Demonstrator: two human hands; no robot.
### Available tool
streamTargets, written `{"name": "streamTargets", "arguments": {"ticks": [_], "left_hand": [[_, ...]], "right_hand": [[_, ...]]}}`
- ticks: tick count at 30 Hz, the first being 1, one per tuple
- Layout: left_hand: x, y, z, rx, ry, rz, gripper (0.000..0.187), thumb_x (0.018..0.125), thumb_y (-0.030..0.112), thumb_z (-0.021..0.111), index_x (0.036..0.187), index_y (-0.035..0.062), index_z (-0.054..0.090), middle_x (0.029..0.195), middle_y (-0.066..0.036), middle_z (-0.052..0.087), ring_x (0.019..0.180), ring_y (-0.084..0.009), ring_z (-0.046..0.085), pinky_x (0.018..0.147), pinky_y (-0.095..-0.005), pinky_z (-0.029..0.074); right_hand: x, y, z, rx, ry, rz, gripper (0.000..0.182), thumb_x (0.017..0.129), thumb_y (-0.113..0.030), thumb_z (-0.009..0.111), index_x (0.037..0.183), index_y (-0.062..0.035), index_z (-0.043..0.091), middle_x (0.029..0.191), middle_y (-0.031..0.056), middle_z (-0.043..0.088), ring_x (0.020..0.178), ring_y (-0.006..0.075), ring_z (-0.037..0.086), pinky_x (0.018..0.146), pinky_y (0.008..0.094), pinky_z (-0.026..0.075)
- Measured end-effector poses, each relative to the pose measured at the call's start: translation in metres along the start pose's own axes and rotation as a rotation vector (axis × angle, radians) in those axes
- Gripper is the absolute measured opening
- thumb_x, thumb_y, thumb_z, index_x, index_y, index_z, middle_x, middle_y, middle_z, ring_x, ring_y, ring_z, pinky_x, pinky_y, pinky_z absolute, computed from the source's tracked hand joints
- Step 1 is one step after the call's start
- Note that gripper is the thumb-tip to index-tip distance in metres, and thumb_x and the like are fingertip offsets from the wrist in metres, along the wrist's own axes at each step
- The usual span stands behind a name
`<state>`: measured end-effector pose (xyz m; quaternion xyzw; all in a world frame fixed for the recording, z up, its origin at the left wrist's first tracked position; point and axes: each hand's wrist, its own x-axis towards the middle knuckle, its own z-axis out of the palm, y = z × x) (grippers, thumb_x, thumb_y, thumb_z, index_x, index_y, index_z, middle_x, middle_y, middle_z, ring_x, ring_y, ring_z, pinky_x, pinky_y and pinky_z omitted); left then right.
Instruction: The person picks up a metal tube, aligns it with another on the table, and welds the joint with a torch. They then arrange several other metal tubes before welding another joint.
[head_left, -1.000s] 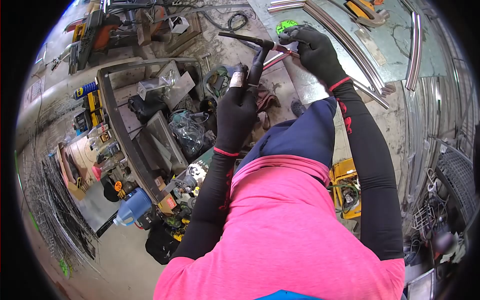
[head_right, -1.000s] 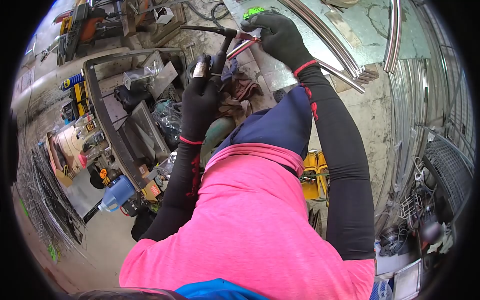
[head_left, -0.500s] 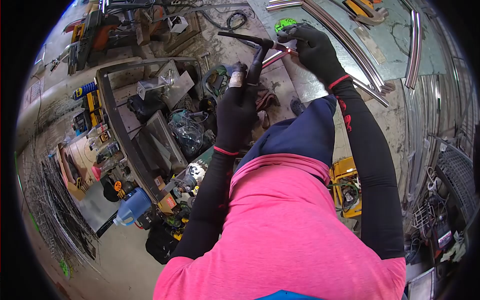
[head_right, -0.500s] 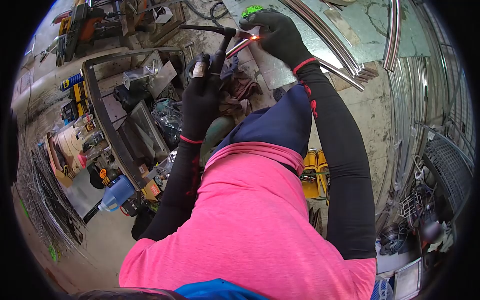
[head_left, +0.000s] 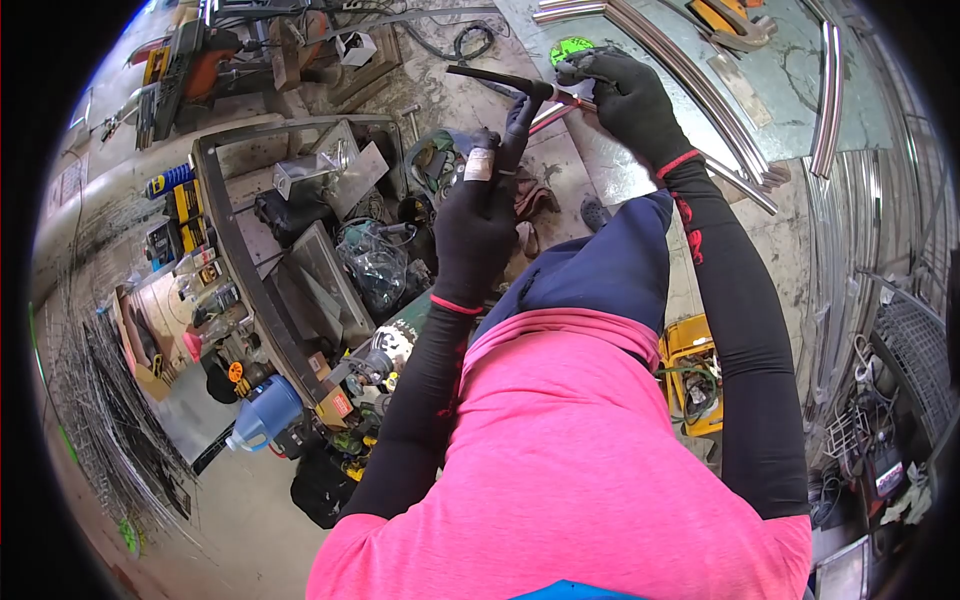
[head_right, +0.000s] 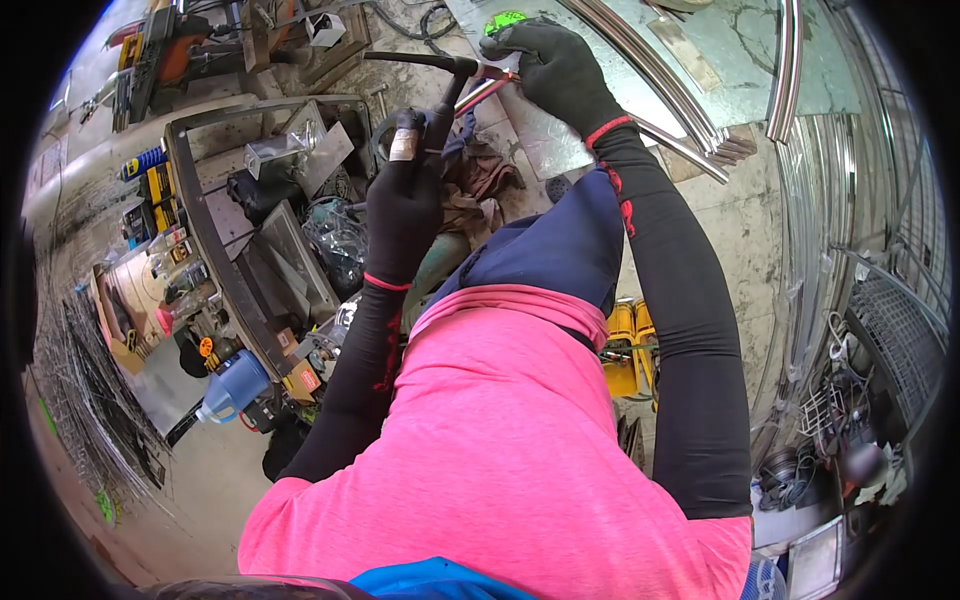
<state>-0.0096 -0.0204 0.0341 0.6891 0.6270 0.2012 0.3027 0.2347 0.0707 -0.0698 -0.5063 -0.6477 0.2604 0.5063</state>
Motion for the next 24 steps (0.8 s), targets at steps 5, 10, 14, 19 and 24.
{"name": "streamTargets", "arguments": {"ticks": [5,10,14,19,24], "left_hand": [[-0.003,-0.012,0.007,0.143,0.07,0.212,0.047,0.106,0.017,0.065,0.152,0.0053,0.058,0.115,-0.024,0.075,0.099,-0.0446,0.075,0.083,-0.0469,0.059],[-0.005,-0.018,0.013,0.121,0.085,0.204,0.057,0.107,0.017,0.065,0.16,0.0052,0.047,0.131,-0.027,0.071,0.11,-0.0436,0.074,0.089,-0.0446,0.059],[-0.01,-0.027,0.016,-0.226,0.029,-0.051,0.061,0.107,0.009,0.062,0.164,0.0041,0.041,0.13,-0.02,0.074,0.098,-0.0283,0.075,0.084,-0.0373,0.059],[-0.024,-0.019,0.001,-0.777,0.208,-0.369,0.062,0.105,0.02,0.065,0.162,0.0088,0.043,0.101,-0.005,0.071,0.071,-0.0085,0.062,0.055,-0.0224,0.045],[-0.061,-0.072,-0.015,-0.789,0.189,-0.553,0.027,0.107,0.023,0.064,0.13,0.0097,0.059,0.096,-0.001,0.067,0.069,-0.0104,0.063,0.055,-0.0238,0.047]], "right_hand": [[0.0,-0.006,-0.006,0.014,-0.017,-0.056,0.03,0.094,0.002,0.059,0.111,-0.008,0.082,0.112,0.0139,0.08,0.104,0.0331,0.076,0.097,0.0412,0.06],[-0.001,-0.003,-0.002,0.059,-0.007,0.04,0.035,0.095,0.006,0.054,0.115,-0.0058,0.081,0.117,0.0137,0.081,0.108,0.031,0.077,0.099,0.0399,0.059],[0.001,-0.004,-0.003,0.164,0.077,0.077,0.034,0.097,0.005,0.055,0.121,-0.0035,0.077,0.121,0.0147,0.079,0.114,0.0286,0.076,0.104,0.0364,0.058],[-0.01,-0.04,-0.049,0.221,0.324,0.038,0.04,0.102,0.001,0.061,0.141,0.0028,0.065,0.14,0.0157,0.071,0.13,0.0267,0.069,0.114,0.038,0.051],[-0.106,-0.061,-0.112,0.112,0.568,0.19,0.041,0.107,0.0,0.061,0.146,0.0072,0.053,0.148,0.0235,0.061,0.134,0.0347,0.064,0.116,0.0452,0.052]]}}
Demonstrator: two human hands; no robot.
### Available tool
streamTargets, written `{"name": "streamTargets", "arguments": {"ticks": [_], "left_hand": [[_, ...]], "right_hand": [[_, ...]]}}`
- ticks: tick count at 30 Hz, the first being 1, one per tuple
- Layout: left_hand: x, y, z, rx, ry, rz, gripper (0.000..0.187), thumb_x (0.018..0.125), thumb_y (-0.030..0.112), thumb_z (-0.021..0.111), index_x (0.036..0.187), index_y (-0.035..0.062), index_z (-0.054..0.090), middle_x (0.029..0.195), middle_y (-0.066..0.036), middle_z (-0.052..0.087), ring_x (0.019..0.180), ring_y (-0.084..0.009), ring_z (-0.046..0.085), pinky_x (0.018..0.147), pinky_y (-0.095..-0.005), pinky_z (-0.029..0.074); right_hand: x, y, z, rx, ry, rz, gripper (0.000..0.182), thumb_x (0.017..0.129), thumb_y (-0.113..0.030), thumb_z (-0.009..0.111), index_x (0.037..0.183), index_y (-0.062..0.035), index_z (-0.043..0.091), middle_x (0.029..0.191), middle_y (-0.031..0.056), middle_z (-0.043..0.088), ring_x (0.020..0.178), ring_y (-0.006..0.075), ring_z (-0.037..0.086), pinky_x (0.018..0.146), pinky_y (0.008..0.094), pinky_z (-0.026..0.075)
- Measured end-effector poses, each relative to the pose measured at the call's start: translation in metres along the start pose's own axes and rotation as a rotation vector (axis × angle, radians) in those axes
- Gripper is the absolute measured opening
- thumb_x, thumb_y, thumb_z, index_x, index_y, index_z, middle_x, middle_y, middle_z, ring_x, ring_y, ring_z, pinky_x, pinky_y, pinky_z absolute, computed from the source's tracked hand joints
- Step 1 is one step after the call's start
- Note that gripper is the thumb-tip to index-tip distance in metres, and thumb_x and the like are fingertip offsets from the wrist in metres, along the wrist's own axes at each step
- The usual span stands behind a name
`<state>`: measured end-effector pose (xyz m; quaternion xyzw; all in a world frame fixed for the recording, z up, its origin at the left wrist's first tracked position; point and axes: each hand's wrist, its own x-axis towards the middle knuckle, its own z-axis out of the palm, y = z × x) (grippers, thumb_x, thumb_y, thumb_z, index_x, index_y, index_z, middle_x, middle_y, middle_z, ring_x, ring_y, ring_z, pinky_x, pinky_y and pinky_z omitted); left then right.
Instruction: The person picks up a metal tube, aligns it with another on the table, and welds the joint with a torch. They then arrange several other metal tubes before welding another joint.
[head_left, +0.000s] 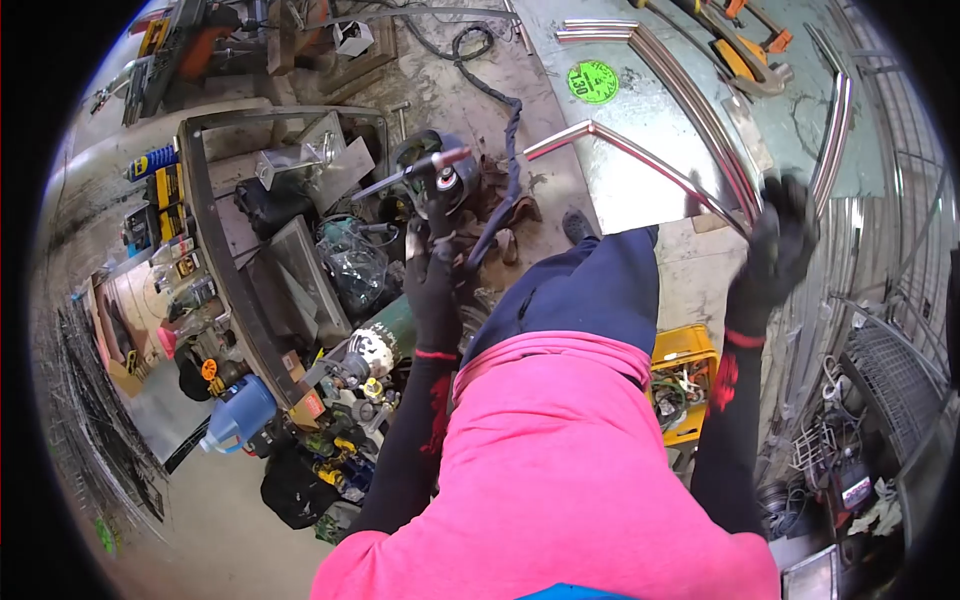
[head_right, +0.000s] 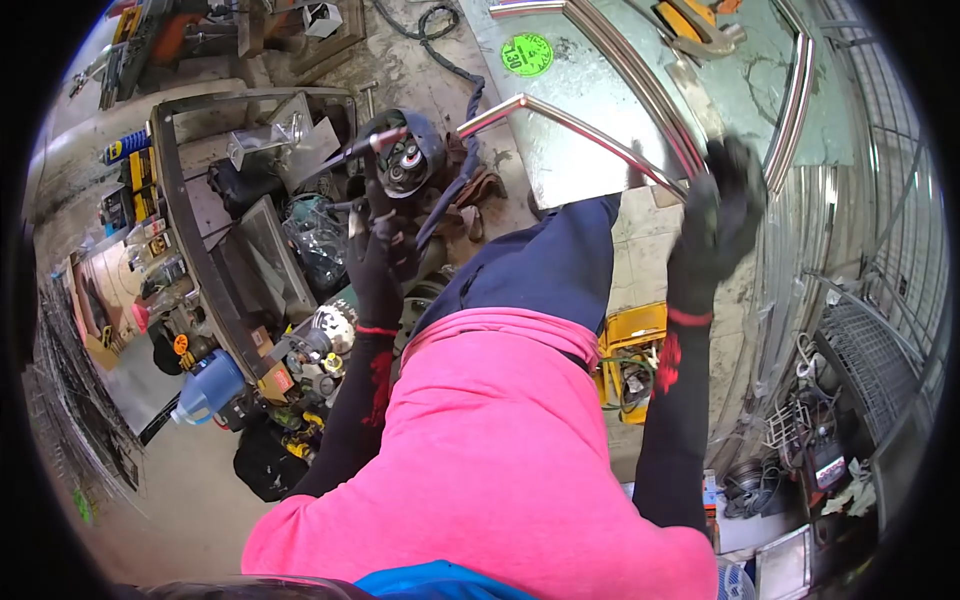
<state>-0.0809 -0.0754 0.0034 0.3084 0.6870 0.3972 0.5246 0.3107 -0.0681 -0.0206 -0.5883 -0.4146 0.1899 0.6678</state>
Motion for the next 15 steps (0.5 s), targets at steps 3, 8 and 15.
{"name": "streamTargets", "arguments": {"ticks": [3,8,15], "left_hand": [[-0.012,-0.037,-0.021,-0.091,0.18,-0.06,0.028,0.108,0.024,0.064,0.131,0.0084,0.059,0.098,-0.003,0.067,0.071,-0.0119,0.066,0.058,-0.0272,0.054],[-0.031,-0.051,-0.021,-0.15,0.248,-0.201,0.037,0.11,0.021,0.062,0.142,0.0069,0.052,0.099,-0.005,0.067,0.073,-0.0138,0.068,0.062,-0.031,0.059],[-0.021,-0.049,-0.01,-0.165,0.186,-0.149,0.039,0.108,0.015,0.062,0.145,0.007,0.052,0.096,-0.004,0.068,0.068,-0.0119,0.065,0.059,-0.0273,0.054]], "right_hand": [[-0.054,0.006,-0.069,-0.191,0.044,0.214,0.039,0.109,-0.003,0.06,0.146,0.0072,0.053,0.145,0.0207,0.062,0.132,0.0291,0.063,0.115,0.0427,0.053],[-0.126,0.006,-0.142,-0.397,0.045,0.609,0.037,0.108,-0.006,0.064,0.143,0.0043,0.057,0.136,0.0151,0.064,0.122,0.0227,0.065,0.108,0.0378,0.055],[-0.065,-0.035,-0.055,-0.765,-0.371,0.091,0.03,0.097,-0.005,0.074,0.126,-0.0011,0.068,0.126,0.0167,0.069,0.115,0.0326,0.069,0.099,0.0421,0.057]]}}
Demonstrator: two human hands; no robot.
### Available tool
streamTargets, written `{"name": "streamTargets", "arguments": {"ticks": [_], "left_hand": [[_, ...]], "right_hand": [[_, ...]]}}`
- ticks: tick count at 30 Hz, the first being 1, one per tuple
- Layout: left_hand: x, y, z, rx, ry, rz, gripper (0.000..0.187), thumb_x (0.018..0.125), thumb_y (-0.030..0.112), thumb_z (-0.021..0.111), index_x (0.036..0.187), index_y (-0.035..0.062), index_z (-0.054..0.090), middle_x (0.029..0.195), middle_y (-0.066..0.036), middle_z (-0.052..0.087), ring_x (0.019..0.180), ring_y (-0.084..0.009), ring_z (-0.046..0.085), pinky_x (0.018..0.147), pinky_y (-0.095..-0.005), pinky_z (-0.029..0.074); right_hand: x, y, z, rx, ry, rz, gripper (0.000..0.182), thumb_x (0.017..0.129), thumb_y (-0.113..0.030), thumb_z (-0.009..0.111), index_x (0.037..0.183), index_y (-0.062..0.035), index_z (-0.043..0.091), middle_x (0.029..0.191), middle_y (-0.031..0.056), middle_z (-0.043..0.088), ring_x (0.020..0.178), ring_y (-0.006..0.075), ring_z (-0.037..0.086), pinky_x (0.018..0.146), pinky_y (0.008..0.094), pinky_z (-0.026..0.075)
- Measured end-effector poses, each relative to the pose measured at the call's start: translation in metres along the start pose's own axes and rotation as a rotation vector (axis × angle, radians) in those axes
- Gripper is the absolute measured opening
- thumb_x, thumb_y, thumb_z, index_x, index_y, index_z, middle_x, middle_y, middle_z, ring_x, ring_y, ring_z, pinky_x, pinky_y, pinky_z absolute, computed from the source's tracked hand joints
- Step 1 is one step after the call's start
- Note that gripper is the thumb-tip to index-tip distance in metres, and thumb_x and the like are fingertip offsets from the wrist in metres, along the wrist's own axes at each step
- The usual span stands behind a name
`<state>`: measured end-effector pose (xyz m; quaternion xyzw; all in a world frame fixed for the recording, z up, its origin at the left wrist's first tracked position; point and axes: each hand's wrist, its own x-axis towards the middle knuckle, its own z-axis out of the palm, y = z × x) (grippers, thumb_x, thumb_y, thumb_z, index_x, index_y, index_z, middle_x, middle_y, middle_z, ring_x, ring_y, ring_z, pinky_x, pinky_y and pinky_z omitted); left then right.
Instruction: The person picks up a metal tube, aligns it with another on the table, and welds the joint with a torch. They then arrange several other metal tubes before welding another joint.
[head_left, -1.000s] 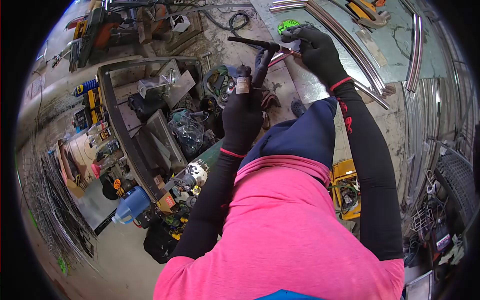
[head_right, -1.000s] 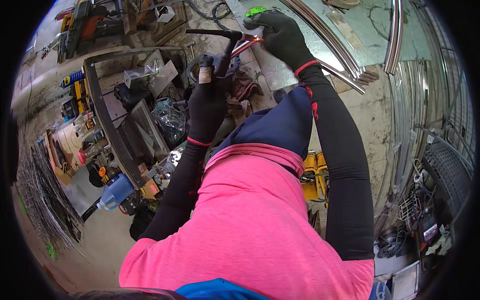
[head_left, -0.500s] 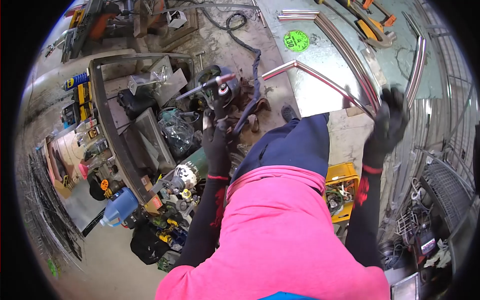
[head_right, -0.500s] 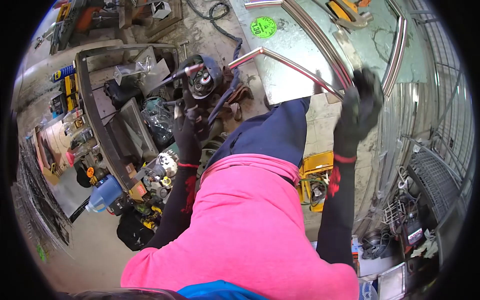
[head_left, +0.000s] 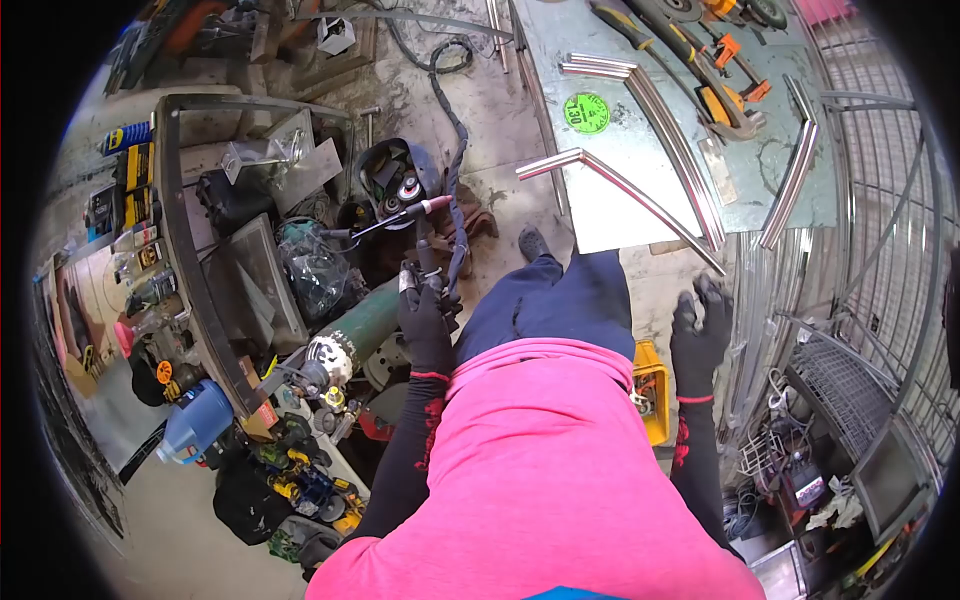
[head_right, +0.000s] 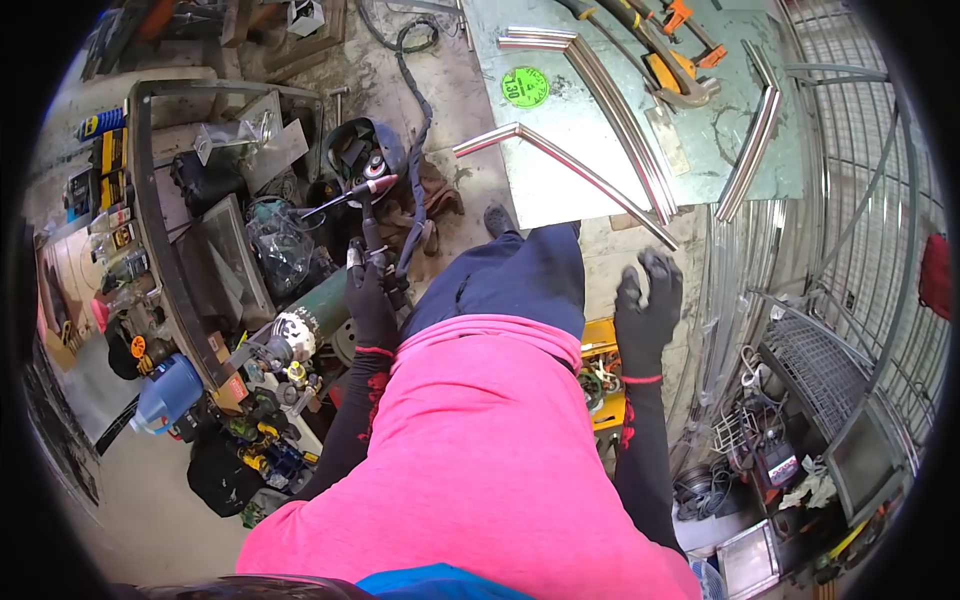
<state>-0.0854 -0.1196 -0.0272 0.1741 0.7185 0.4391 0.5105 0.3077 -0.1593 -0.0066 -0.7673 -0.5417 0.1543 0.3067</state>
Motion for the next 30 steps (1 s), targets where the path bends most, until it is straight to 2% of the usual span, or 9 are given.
{"name": "streamTargets", "arguments": {"ticks": [8,12,15,18,20,23,25,27,30], "left_hand": [[-0.004,0.008,-0.002,-0.084,-0.01,-0.012,0.043,0.106,0.018,0.065,0.146,0.008,0.054,0.094,-0.002,0.069,0.064,-0.0091,0.065,0.049,-0.0252,0.048],[0.002,-0.006,-0.018,-0.08,-0.069,-0.028,0.052,0.106,0.019,0.062,0.156,0.0095,0.049,0.097,-0.002,0.07,0.067,-0.009,0.065,0.051,-0.0253,0.049],[-0.011,0.003,-0.013,-0.088,-0.032,0.008,0.043,0.106,0.018,0.062,0.148,0.0102,0.054,0.097,-0.001,0.07,0.065,-0.0079,0.065,0.05,-0.0244,0.049],[-0.005,-0.001,-0.013,-0.186,0.01,-0.012,0.028,0.106,0.016,0.06,0.133,0.0112,0.057,0.095,-0.002,0.069,0.062,-0.0078,0.062,0.047,-0.0237,0.046],[0.002,-0.008,-0.021,-0.281,-0.009,-0.065,0.02,0.108,0.014,0.056,0.127,0.011,0.057,0.092,-0.004,0.067,0.059,-0.0085,0.06,0.045,-0.0244,0.043],[0.011,-0.021,-0.028,-0.362,0.003,-0.02,0.017,0.108,0.013,0.056,0.125,0.0111,0.056,0.093,-0.005,0.067,0.058,-0.0095,0.059,0.045,-0.0251,0.043],[0.016,-0.03,-0.032,-0.414,-0.033,0.001,0.018,0.108,0.015,0.056,0.126,0.0109,0.057,0.092,-0.004,0.066,0.059,-0.0101,0.059,0.047,-0.0251,0.045],[0.018,-0.028,-0.026,-0.331,0.111,0.024,0.038,0.108,0.021,0.057,0.145,0.0127,0.053,0.087,-0.003,0.064,0.057,-0.0118,0.06,0.042,-0.0269,0.042],[0.008,-0.006,-0.01,-0.263,0.075,0.123,0.021,0.106,0.018,0.058,0.122,0.0064,0.057,0.085,-0.001,0.06,0.06,-0.0073,0.055,0.051,-0.0243,0.045]], "right_hand": [[0.099,-0.039,0.04,-0.279,-0.071,-0.332,0.039,0.093,-0.022,0.076,0.129,-0.0104,0.07,0.122,0.0153,0.071,0.113,0.0379,0.068,0.098,0.05,0.053],[0.118,-0.049,0.064,-0.428,-0.2,-0.395,0.022,0.09,-0.023,0.071,0.111,-0.0139,0.072,0.102,0.0108,0.07,0.095,0.0352,0.069,0.083,0.0505,0.053],[0.128,-0.046,0.073,-0.507,-0.288,-0.447,0.017,0.089,-0.02,0.069,0.105,-0.0155,0.074,0.094,0.0098,0.071,0.09,0.0335,0.07,0.077,0.0497,0.054],[0.133,-0.048,0.071,-0.464,-0.323,-0.407,0.018,0.086,-0.019,0.071,0.103,-0.0135,0.073,0.094,0.0112,0.07,0.088,0.0354,0.07,0.076,0.0507,0.054],[0.124,-0.05,0.066,-0.195,-0.323,-0.314,0.023,0.083,-0.017,0.074,0.105,-0.0099,0.072,0.093,0.0137,0.069,0.087,0.038,0.069,0.076,0.0513,0.055],[0.105,-0.046,0.062,-0.063,-0.158,-0.284,0.032,0.083,-0.01,0.073,0.115,-0.0078,0.073,0.094,0.0161,0.067,0.085,0.038,0.069,0.075,0.0497,0.055],[0.092,-0.054,0.046,0.014,-0.118,-0.233,0.033,0.087,-0.005,0.072,0.12,-0.0047,0.073,0.093,0.0137,0.064,0.08,0.0311,0.068,0.073,0.042,0.055],[0.085,-0.033,0.049,0.267,-0.102,-0.182,0.032,0.089,-0.004,0.073,0.121,-0.0028,0.072,0.092,0.0114,0.063,0.081,0.0235,0.068,0.073,0.0377,0.054],[0.073,-0.038,0.031,0.4,-0.059,-0.016,0.026,0.097,-0.008,0.072,0.122,0.0012,0.07,0.098,0.0091,0.066,0.086,0.0162,0.067,0.076,0.0326,0.055]]}}
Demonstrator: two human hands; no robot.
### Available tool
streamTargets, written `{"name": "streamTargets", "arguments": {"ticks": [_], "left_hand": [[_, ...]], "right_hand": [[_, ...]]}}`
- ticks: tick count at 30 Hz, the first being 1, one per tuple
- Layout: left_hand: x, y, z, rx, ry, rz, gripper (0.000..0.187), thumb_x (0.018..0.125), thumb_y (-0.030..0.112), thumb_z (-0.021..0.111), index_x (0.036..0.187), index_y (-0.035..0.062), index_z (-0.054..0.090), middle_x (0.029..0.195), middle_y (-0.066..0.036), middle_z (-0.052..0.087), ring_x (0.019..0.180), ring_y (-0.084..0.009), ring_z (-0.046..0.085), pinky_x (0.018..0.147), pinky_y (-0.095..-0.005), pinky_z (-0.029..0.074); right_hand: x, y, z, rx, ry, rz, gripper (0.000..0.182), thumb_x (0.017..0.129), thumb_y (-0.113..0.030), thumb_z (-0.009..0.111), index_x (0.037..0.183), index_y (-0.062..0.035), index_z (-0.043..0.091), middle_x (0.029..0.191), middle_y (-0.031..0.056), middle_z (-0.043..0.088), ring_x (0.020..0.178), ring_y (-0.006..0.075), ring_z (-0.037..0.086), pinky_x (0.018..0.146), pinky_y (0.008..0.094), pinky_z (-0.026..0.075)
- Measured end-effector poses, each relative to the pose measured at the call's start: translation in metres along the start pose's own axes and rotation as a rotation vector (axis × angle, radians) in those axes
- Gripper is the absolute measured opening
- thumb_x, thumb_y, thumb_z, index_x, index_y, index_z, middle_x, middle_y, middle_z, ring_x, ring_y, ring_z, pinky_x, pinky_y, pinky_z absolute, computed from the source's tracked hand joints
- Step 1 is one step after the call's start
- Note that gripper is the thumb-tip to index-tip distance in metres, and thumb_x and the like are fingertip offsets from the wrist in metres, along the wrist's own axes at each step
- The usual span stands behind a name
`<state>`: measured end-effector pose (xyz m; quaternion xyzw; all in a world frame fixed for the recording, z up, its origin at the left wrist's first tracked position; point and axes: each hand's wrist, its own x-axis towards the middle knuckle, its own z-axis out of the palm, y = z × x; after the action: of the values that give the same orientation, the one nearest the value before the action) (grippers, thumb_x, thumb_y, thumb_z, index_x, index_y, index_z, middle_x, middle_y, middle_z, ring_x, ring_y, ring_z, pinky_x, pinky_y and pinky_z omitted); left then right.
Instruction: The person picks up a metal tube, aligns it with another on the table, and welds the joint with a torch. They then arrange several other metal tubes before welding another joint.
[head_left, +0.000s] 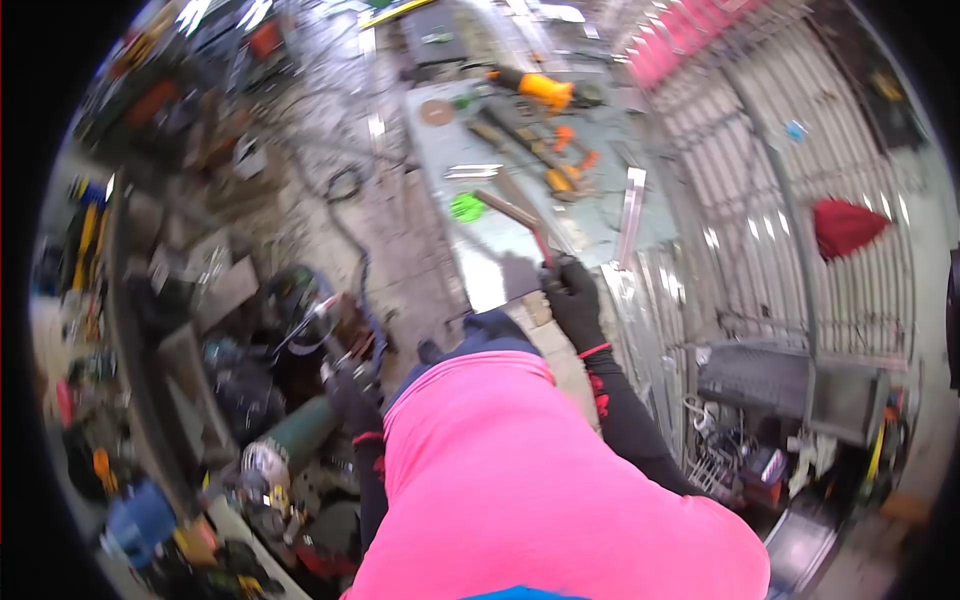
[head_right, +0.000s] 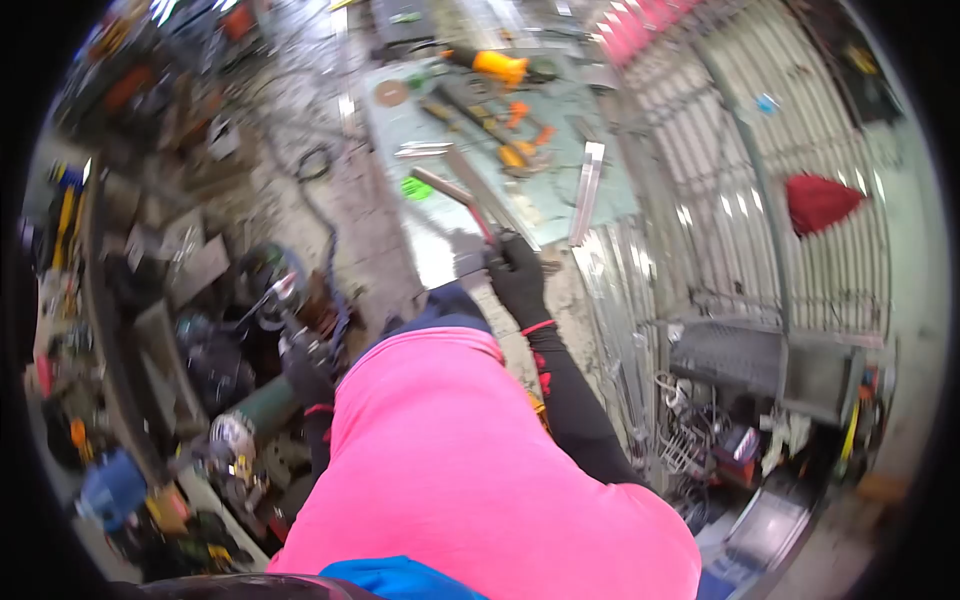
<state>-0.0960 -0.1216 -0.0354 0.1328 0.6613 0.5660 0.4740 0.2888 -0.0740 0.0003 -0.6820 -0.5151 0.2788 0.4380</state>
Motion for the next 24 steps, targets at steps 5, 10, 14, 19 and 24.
{"name": "streamTargets", "arguments": {"ticks": [5,10,14,19,24], "left_hand": [[0.037,-0.032,-0.014,-0.09,-0.156,-0.122,0.035,0.105,0.02,0.063,0.138,0.0091,0.058,0.094,-0.002,0.066,0.064,-0.0106,0.062,0.046,-0.0254,0.044],[0.035,-0.021,0.016,-0.021,-0.102,-0.095,0.028,0.103,0.021,0.069,0.127,0.0085,0.058,0.087,-0.001,0.062,0.06,-0.0102,0.059,0.046,-0.0242,0.043],[0.037,-0.02,0.037,0.017,-0.094,-0.089,0.032,0.104,0.022,0.068,0.131,0.0087,0.059,0.091,-0.002,0.063,0.066,-0.0119,0.062,0.051,-0.0261,0.049],[0.032,-0.021,0.052,0.048,-0.06,-0.109,0.034,0.104,0.023,0.064,0.135,0.009,0.06,0.096,-0.003,0.064,0.067,-0.0137,0.063,0.059,-0.0294,0.053],[0.008,-0.005,0.08,0.159,0.051,-0.076,0.022,0.105,0.03,0.063,0.117,0.0112,0.063,0.072,0.0,0.058,0.055,-0.0154,0.057,0.047,-0.0279,0.044]], "right_hand": [[0.016,0.032,-0.045,-0.18,0.423,-0.111,0.049,0.103,-0.009,0.071,0.151,-0.0029,0.062,0.099,0.0023,0.071,0.081,0.008,0.064,0.072,0.0252,0.054],[0.043,0.056,-0.119,0.187,0.519,0.304,0.039,0.103,-0.011,0.069,0.141,-0.0025,0.066,0.089,0.0024,0.068,0.058,0.0082,0.058,0.048,0.0263,0.047],[0.084,0.088,-0.161,0.118,0.563,0.351,0.034,0.103,-0.018,0.069,0.131,0.0015,0.067,0.09,0.0017,0.069,0.064,0.0088,0.06,0.051,0.0282,0.05],[0.168,0.169,-0.202,-0.196,0.44,0.348,0.025,0.098,-0.02,0.069,0.115,-0.0022,0.077,0.086,0.0081,0.073,0.069,0.0133,0.068,0.055,0.0339,0.054],[0.223,0.182,-0.201,-0.516,0.42,0.377,0.028,0.092,-0.027,0.068,0.104,-0.0035,0.078,0.086,0.0183,0.076,0.081,0.0332,0.075,0.07,0.0485,0.057]]}}
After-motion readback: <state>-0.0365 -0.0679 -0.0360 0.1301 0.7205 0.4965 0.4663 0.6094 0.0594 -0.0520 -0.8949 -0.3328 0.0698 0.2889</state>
